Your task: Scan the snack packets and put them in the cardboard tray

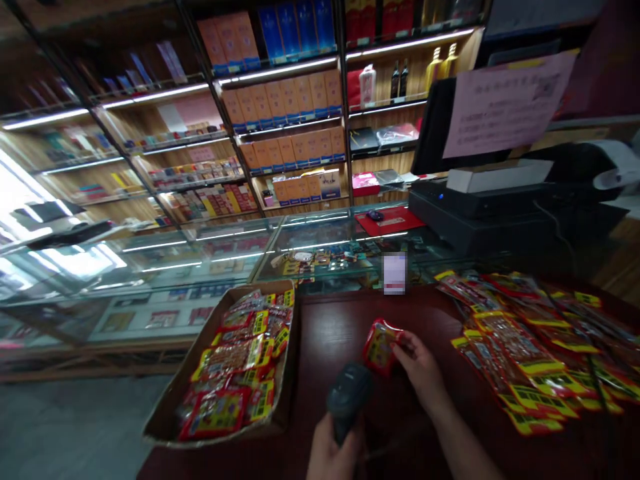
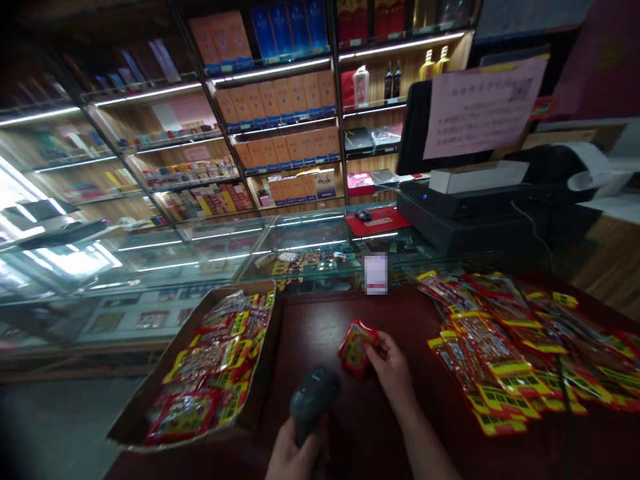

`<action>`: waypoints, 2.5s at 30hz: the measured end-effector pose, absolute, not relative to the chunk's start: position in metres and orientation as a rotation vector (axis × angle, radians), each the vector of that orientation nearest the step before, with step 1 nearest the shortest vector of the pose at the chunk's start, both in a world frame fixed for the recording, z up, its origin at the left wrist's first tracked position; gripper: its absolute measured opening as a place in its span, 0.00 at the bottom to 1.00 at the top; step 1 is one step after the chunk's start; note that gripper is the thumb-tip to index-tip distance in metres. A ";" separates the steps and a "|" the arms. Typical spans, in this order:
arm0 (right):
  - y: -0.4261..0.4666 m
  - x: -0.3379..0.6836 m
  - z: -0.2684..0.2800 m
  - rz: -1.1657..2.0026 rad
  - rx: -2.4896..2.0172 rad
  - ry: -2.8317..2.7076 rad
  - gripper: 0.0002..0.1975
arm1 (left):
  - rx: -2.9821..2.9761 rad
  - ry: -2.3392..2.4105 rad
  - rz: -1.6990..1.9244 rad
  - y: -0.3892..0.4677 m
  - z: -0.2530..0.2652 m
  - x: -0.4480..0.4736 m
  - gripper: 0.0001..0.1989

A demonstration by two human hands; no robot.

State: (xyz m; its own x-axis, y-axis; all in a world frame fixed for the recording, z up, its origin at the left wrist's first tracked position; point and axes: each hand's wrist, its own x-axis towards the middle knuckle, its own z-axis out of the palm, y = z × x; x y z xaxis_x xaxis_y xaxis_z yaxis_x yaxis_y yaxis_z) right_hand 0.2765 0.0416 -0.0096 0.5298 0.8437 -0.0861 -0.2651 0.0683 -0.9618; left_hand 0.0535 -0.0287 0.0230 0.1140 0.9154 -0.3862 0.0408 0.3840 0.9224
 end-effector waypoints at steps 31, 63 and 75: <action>0.041 0.286 0.087 -0.002 -1.836 -1.497 0.18 | 0.770 1.073 0.982 -0.017 -0.005 0.046 0.32; 0.018 0.256 -0.029 0.764 -1.424 -0.866 0.23 | 0.856 1.144 0.880 -0.024 0.010 0.047 0.29; 0.021 0.252 -0.021 0.712 -1.473 -0.913 0.16 | 1.198 1.289 0.743 -0.037 0.042 0.063 0.10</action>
